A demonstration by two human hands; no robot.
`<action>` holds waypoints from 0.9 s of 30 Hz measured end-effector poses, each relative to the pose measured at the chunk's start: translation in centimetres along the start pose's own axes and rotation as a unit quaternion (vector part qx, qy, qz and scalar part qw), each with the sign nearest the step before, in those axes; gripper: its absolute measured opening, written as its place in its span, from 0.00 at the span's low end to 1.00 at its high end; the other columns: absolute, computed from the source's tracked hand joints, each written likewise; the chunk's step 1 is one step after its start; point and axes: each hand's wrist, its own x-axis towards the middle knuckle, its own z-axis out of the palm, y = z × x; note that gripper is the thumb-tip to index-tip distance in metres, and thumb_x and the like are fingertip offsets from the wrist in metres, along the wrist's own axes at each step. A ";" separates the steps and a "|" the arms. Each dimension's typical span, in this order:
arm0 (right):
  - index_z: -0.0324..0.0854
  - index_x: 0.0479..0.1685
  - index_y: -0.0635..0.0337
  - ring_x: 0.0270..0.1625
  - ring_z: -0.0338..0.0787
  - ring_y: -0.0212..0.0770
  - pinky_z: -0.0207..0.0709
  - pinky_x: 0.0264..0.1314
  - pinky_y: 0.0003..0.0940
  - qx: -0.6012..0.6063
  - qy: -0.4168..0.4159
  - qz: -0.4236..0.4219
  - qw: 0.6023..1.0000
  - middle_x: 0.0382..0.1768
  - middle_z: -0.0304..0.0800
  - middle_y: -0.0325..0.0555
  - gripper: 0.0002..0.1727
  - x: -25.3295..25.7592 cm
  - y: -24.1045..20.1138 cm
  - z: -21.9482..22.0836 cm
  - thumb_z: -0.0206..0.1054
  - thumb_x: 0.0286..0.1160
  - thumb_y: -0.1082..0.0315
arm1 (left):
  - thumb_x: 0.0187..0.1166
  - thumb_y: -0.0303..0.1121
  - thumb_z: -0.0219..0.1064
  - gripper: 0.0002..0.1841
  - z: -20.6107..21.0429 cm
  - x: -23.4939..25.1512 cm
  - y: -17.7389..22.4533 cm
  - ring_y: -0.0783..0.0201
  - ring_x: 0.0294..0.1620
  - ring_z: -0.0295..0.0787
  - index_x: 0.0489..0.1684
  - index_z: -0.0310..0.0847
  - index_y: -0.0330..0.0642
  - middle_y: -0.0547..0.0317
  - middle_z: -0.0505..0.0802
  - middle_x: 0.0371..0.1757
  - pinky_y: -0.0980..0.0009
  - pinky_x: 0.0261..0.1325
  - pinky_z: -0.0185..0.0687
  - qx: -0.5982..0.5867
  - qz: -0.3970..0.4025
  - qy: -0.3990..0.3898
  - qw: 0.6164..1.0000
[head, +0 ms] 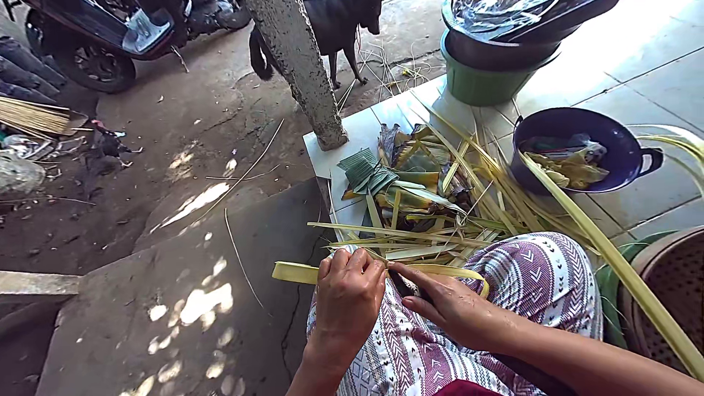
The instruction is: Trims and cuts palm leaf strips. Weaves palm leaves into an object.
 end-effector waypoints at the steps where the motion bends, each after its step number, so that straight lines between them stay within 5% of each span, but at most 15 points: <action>1: 0.61 0.91 0.55 0.45 0.88 0.47 0.81 0.53 0.43 -0.002 -0.002 0.002 1.000 0.53 0.89 0.57 0.31 0.1 -0.1 0.0 0.54 0.91 0.55 | 0.76 0.37 0.63 0.13 0.0 -0.1 0.0 0.48 0.36 0.86 0.29 0.94 0.45 0.52 0.91 0.32 0.52 0.44 0.73 0.002 -0.003 0.004 1.000; 4: 0.62 0.91 0.54 0.51 0.90 0.51 0.81 0.58 0.45 -0.006 0.014 -0.011 1.000 0.55 0.90 0.59 0.31 0.4 0.1 0.4 0.53 0.92 0.54 | 0.77 0.37 0.62 0.14 -0.1 -0.2 0.1 0.48 0.37 0.85 0.30 0.94 0.45 0.52 0.91 0.33 0.53 0.44 0.72 -0.001 -0.017 0.016 1.000; 16: 0.65 0.89 0.57 0.48 0.91 0.50 0.83 0.55 0.42 -0.001 0.073 -0.067 0.995 0.51 0.90 0.58 0.30 0.7 -0.5 1.6 0.53 0.91 0.55 | 0.78 0.34 0.60 0.14 -0.4 -1.0 0.6 0.52 0.43 0.84 0.32 0.95 0.44 0.54 0.92 0.34 0.57 0.51 0.69 0.006 -0.046 0.092 0.995; 27: 0.66 0.88 0.55 0.39 0.90 0.50 0.84 0.43 0.46 -0.006 0.094 -0.035 0.995 0.45 0.89 0.56 0.30 0.5 -0.7 3.0 0.54 0.91 0.54 | 0.78 0.35 0.60 0.15 0.6 -2.0 0.9 0.52 0.40 0.82 0.32 0.95 0.43 0.53 0.91 0.33 0.59 0.48 0.69 -0.017 -0.068 0.109 0.992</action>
